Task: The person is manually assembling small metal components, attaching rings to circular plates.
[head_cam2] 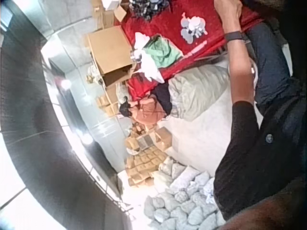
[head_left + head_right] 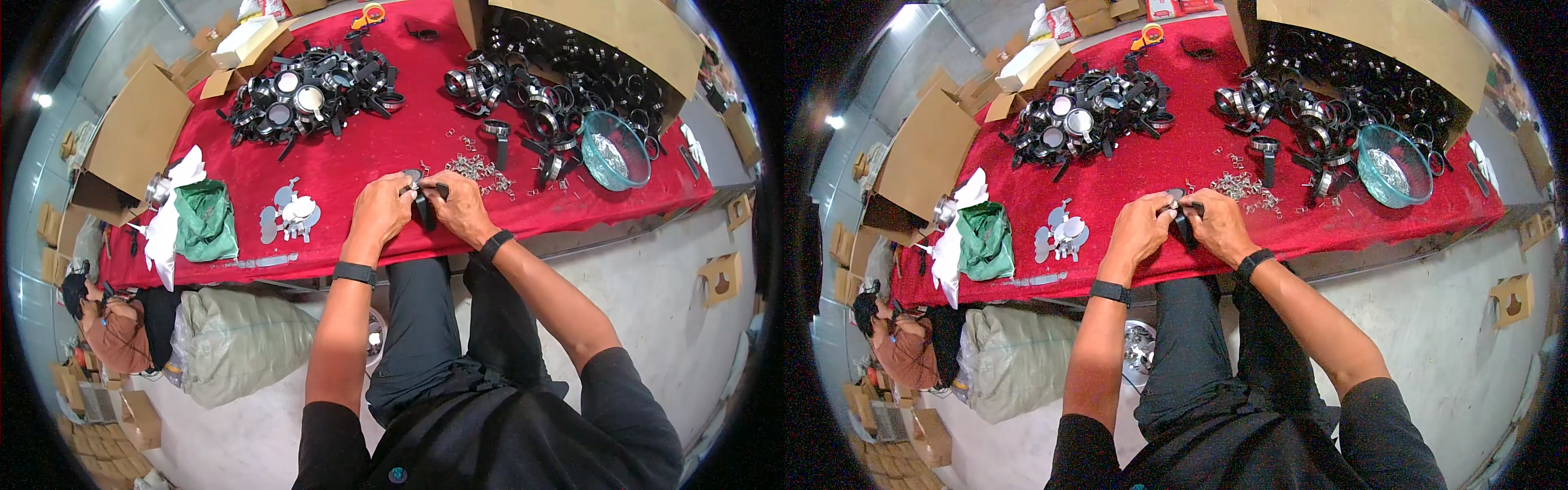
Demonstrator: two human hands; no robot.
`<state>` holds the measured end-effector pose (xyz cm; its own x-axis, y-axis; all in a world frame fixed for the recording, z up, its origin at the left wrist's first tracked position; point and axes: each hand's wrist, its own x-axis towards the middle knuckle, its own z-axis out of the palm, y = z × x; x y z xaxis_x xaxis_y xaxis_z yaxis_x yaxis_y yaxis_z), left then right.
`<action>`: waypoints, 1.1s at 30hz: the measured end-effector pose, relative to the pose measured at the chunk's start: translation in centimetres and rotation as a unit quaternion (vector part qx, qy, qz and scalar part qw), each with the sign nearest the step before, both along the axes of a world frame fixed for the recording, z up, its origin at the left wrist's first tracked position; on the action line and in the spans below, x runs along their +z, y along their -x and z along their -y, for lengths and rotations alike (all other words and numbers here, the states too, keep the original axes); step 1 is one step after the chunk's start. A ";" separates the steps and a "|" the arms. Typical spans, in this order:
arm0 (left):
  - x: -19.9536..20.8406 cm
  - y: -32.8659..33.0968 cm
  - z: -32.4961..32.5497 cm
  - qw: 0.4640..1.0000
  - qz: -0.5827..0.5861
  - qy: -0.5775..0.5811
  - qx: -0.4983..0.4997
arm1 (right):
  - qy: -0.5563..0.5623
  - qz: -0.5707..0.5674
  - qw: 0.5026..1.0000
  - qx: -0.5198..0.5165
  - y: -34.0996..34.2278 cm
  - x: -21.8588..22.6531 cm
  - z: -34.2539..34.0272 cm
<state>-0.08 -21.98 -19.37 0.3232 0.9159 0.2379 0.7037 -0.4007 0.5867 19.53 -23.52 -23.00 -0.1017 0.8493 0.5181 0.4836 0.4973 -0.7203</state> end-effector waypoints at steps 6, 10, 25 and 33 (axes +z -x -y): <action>0.3 -0.6 0.1 1.000 -0.014 0.002 0.012 | 0.000 -0.011 1.000 -0.006 -0.1 -0.1 0.5; 0.0 -0.9 0.1 0.999 -0.003 -0.009 0.046 | 0.008 -0.012 1.000 -0.012 -0.3 -0.2 0.9; 0.4 -1.0 -0.2 0.998 -0.013 -0.007 0.055 | 0.138 0.043 0.975 -0.167 -7.4 1.8 3.5; 1.0 -1.5 0.0 0.998 -0.012 0.027 0.062 | 0.012 0.237 0.952 -0.193 -14.8 0.7 4.3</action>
<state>1.40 -22.00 -18.35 0.2122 0.9602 0.1814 0.7592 -0.2789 0.5881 34.30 -27.86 -22.33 0.0023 0.8816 0.4719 0.9005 0.2034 -0.3844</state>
